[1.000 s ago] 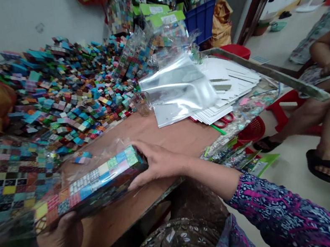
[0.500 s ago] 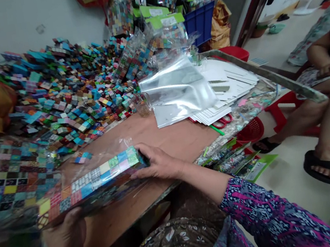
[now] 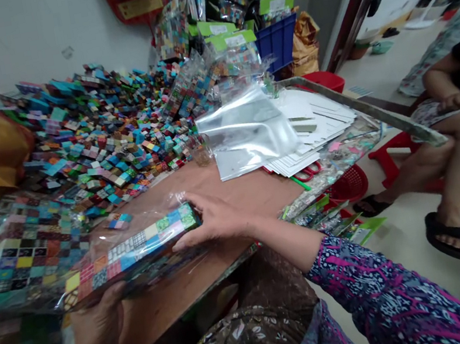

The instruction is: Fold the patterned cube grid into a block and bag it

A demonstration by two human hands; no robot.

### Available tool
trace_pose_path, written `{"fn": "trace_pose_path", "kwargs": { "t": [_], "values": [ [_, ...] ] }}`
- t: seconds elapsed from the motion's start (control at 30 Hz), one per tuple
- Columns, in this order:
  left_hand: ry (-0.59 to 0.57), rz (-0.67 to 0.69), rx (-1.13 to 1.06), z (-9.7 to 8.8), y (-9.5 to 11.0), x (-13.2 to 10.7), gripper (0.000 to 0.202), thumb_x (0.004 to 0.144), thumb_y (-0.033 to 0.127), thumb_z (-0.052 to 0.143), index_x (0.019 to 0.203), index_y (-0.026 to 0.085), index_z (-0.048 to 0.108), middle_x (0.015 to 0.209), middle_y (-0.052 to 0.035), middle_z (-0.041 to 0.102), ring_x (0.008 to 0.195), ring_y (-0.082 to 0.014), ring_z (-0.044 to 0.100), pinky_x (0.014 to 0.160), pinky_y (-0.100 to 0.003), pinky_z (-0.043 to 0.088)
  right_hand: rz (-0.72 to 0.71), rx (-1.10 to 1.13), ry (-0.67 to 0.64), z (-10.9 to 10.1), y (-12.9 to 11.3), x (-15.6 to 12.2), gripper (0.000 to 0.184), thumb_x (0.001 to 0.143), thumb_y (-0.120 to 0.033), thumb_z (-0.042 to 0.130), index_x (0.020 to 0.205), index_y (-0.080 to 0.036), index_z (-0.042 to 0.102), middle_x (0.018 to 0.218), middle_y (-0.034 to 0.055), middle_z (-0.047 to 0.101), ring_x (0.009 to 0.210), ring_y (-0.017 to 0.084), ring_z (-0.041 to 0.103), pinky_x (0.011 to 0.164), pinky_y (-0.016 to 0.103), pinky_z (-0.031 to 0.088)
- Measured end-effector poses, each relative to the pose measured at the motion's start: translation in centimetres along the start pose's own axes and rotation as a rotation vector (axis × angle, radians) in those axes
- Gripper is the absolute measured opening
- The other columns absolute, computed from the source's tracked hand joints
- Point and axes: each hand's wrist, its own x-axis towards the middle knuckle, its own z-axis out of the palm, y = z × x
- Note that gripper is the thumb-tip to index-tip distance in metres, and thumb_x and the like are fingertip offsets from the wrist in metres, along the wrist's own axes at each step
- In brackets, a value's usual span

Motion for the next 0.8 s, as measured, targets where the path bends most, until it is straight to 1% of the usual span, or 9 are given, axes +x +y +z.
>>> {"fn": "trace_pose_path", "kwargs": {
  "t": [0.07,0.17,0.23,0.3,0.4,0.57,0.63,0.73,0.8],
  "values": [
    [0.008,-0.010,-0.012,-0.2,-0.3,0.0,0.058,0.049,0.022,0.091,0.103,0.024,0.069,0.097,-0.0008,0.073,0.107,-0.0262,0.067,0.106,-0.045,0.049,-0.019,-0.078,0.012,0.2,0.3,0.1,0.057,0.069,-0.043,0.083,0.116,-0.025,0.055,0.115,0.0039,0.061,0.108,0.023,0.057,0.095,0.039,0.050],
    [0.040,-0.008,-0.024,-0.4,-0.9,0.0,0.056,0.048,0.024,0.093,0.100,0.026,0.069,0.095,0.0008,0.073,0.106,-0.0252,0.067,0.109,-0.045,0.047,-0.064,-0.193,0.040,0.4,1.2,0.0,0.054,0.075,-0.047,0.078,0.116,-0.023,0.053,0.107,0.0030,0.060,0.098,0.021,0.056,0.090,0.038,0.050],
    [0.052,0.009,-0.011,-0.3,-1.1,0.0,0.057,0.046,0.030,0.094,0.097,0.025,0.069,0.097,0.0008,0.073,0.106,-0.0258,0.067,0.110,-0.047,0.045,-0.101,-0.234,0.038,0.4,1.6,-0.1,0.053,0.078,-0.047,0.076,0.118,-0.022,0.051,0.107,0.0036,0.059,0.096,0.021,0.055,0.089,0.038,0.049],
    [0.040,0.037,0.000,0.0,-1.1,0.0,0.059,0.046,0.040,0.094,0.098,0.024,0.069,0.105,-0.0014,0.072,0.112,-0.0275,0.065,0.110,-0.046,0.045,-0.129,-0.254,0.020,0.3,1.7,-0.2,0.054,0.080,-0.046,0.073,0.120,-0.022,0.049,0.109,0.0046,0.058,0.098,0.021,0.055,0.090,0.038,0.048],
    [0.011,0.057,0.002,0.3,-1.1,-0.2,0.062,0.049,0.050,0.092,0.100,0.023,0.069,0.115,-0.0050,0.071,0.118,-0.0299,0.062,0.108,-0.045,0.047,-0.120,-0.294,0.012,0.2,1.7,-0.3,0.055,0.080,-0.048,0.072,0.122,-0.022,0.047,0.112,0.0058,0.057,0.100,0.023,0.054,0.091,0.038,0.047],
    [0.050,0.078,0.013,0.5,-1.2,-0.2,0.055,0.047,0.049,0.092,0.090,0.025,0.068,0.101,-0.0002,0.072,0.110,-0.0257,0.064,0.107,-0.041,0.048,-0.074,-0.304,0.041,0.4,2.0,-0.5,0.053,0.081,-0.051,0.071,0.117,-0.021,0.048,0.106,0.0053,0.057,0.096,0.023,0.054,0.085,0.037,0.047],
    [0.057,0.087,0.023,0.5,-1.3,-0.1,0.054,0.045,0.048,0.092,0.087,0.025,0.067,0.097,0.0006,0.072,0.107,-0.0249,0.065,0.107,-0.041,0.048,-0.077,-0.321,0.049,0.5,2.2,-0.6,0.050,0.081,-0.052,0.070,0.114,-0.022,0.048,0.102,0.0044,0.056,0.093,0.022,0.054,0.083,0.036,0.048],
    [0.098,0.076,0.048,0.3,-1.3,0.1,0.058,0.042,0.045,0.093,0.090,0.024,0.067,0.094,0.0007,0.071,0.099,-0.0245,0.066,0.104,-0.044,0.049,-0.087,-0.375,0.063,0.5,2.4,-0.8,0.049,0.082,-0.053,0.070,0.112,-0.021,0.048,0.102,0.0048,0.056,0.092,0.021,0.054,0.083,0.037,0.048],
    [0.100,0.052,0.051,0.0,-1.4,0.1,0.060,0.041,0.043,0.093,0.093,0.023,0.068,0.093,0.0004,0.071,0.096,-0.0244,0.066,0.102,-0.044,0.050,-0.095,-0.409,0.073,0.5,2.5,-0.9,0.049,0.083,-0.052,0.070,0.113,-0.021,0.047,0.104,0.0058,0.057,0.094,0.022,0.055,0.085,0.038,0.049]
  ]
}}
